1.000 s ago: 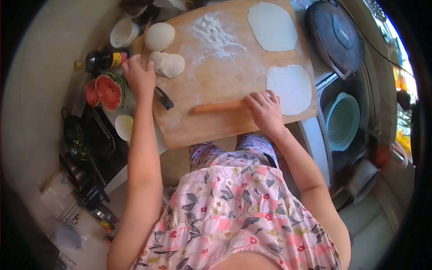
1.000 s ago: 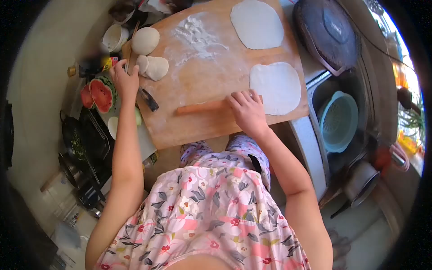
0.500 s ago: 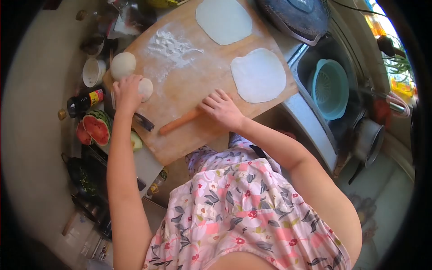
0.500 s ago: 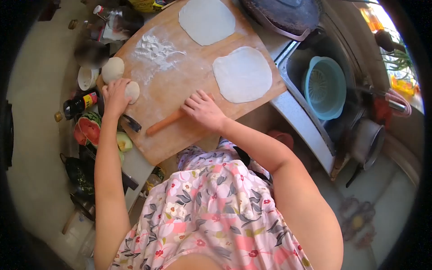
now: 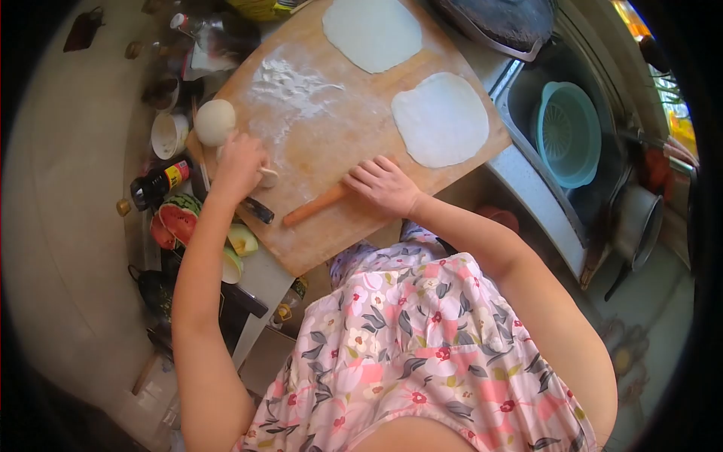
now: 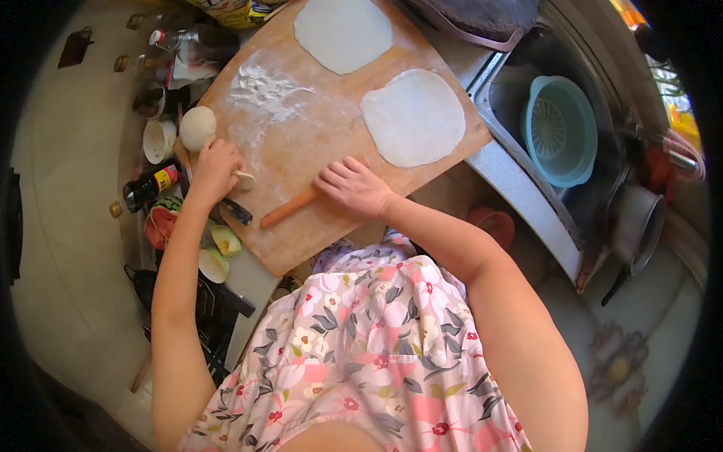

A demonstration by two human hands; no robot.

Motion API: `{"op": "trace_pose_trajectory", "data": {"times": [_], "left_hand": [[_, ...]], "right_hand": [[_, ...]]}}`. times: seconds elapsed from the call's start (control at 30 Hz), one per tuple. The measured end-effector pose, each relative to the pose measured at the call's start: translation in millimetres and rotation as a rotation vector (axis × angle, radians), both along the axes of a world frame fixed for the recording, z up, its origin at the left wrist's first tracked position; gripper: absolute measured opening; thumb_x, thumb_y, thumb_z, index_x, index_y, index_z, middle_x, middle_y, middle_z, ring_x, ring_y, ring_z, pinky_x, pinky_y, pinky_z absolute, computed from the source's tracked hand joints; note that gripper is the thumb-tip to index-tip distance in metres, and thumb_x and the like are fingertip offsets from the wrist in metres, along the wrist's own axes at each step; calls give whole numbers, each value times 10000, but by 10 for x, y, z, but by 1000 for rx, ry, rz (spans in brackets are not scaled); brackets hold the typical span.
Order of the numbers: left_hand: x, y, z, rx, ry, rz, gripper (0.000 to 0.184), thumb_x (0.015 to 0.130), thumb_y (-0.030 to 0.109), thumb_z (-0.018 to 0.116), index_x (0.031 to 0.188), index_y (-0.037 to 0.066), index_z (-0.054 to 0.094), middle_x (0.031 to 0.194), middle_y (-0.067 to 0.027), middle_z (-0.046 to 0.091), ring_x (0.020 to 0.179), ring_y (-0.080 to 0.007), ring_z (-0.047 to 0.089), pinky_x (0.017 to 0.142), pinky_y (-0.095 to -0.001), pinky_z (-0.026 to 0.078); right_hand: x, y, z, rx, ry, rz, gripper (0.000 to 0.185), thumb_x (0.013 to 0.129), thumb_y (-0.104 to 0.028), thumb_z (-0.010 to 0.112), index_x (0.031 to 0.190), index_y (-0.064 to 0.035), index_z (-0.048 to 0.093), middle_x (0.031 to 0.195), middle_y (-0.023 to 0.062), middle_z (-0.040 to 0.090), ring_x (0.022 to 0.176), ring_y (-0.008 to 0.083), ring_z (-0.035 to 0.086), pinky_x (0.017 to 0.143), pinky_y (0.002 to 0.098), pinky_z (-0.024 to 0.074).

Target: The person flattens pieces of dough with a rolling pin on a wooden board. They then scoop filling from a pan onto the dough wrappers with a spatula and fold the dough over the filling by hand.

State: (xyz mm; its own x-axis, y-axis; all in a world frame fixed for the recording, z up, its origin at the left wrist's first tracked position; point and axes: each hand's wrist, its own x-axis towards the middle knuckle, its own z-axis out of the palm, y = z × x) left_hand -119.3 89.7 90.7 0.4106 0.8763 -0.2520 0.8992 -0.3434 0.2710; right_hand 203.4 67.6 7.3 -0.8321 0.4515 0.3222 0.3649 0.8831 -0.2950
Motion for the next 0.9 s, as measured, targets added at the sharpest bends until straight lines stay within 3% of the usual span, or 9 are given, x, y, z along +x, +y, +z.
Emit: {"op": "trace_pose_trajectory", "data": {"times": [0.13,0.2,0.3,0.5,0.6,0.7,0.77,0.83,0.9], "left_hand": [[75,548,-172,-329,-490,488,220,758,155,746,919,30,666,857,-79,679,816,-174,653,720,-339,504],[170,889,-497,-292,-816,653,297,798,255,756,922,2,662,820,-82,671,713,-102,631,653,-270,489],[296,1078,-922,-74,-773,937,289,808,249,753,907,-8,665,741,-91,667,571,-113,606,549,-259,470],[344,194,-725,-360,-534,950,272,815,238,744,865,-20,674,662,-83,660,520,-111,597,476,-284,474],[-20,97,-762,-414,-471,1123,288,832,261,724,870,-21,676,678,-92,663,532,-121,611,479,-279,476],[-157,348,-986,-36,-632,1124,365,849,322,698,889,-39,662,741,-144,682,617,-231,658,562,-348,509],[211,438,-1006,380,-288,960,408,865,382,658,897,-25,647,831,-206,686,761,-365,667,681,-434,514],[682,361,-695,158,-279,1001,409,866,421,633,903,14,638,890,-239,667,866,-451,622,768,-490,483],[913,160,-732,161,-295,891,353,858,395,649,890,43,631,877,-220,666,847,-441,620,735,-480,490]], "right_hand": [[-28,-1,12,-16,7,-4,426,738,-181,558,1154,-88,570,1030,22,551,961,184,529,841,320,401],[-33,15,38,-5,16,-12,382,753,-174,542,1124,-88,561,990,24,529,941,177,517,831,310,394],[-29,27,45,2,17,-7,389,748,-181,545,1125,-87,564,983,21,530,932,175,517,822,312,396],[-57,14,12,35,19,-14,390,744,-195,551,1119,-89,570,979,15,537,913,174,516,806,314,396],[-80,-6,54,-14,23,-20,383,746,-192,550,1114,-90,569,981,20,539,916,177,516,805,315,395],[-94,-5,21,-5,-22,-19,385,744,-190,550,1115,-88,566,977,24,538,918,180,514,806,318,394],[-104,-11,28,-27,-26,-17,391,741,-189,552,1118,-85,563,980,27,539,918,183,513,807,320,394],[-101,2,24,-33,-27,-15,401,737,-187,553,1123,-80,562,983,31,540,920,186,513,808,323,394],[-98,-4,-35,-30,-14,-13,415,732,-184,556,1132,-73,562,987,35,540,926,190,515,810,327,395]]}}
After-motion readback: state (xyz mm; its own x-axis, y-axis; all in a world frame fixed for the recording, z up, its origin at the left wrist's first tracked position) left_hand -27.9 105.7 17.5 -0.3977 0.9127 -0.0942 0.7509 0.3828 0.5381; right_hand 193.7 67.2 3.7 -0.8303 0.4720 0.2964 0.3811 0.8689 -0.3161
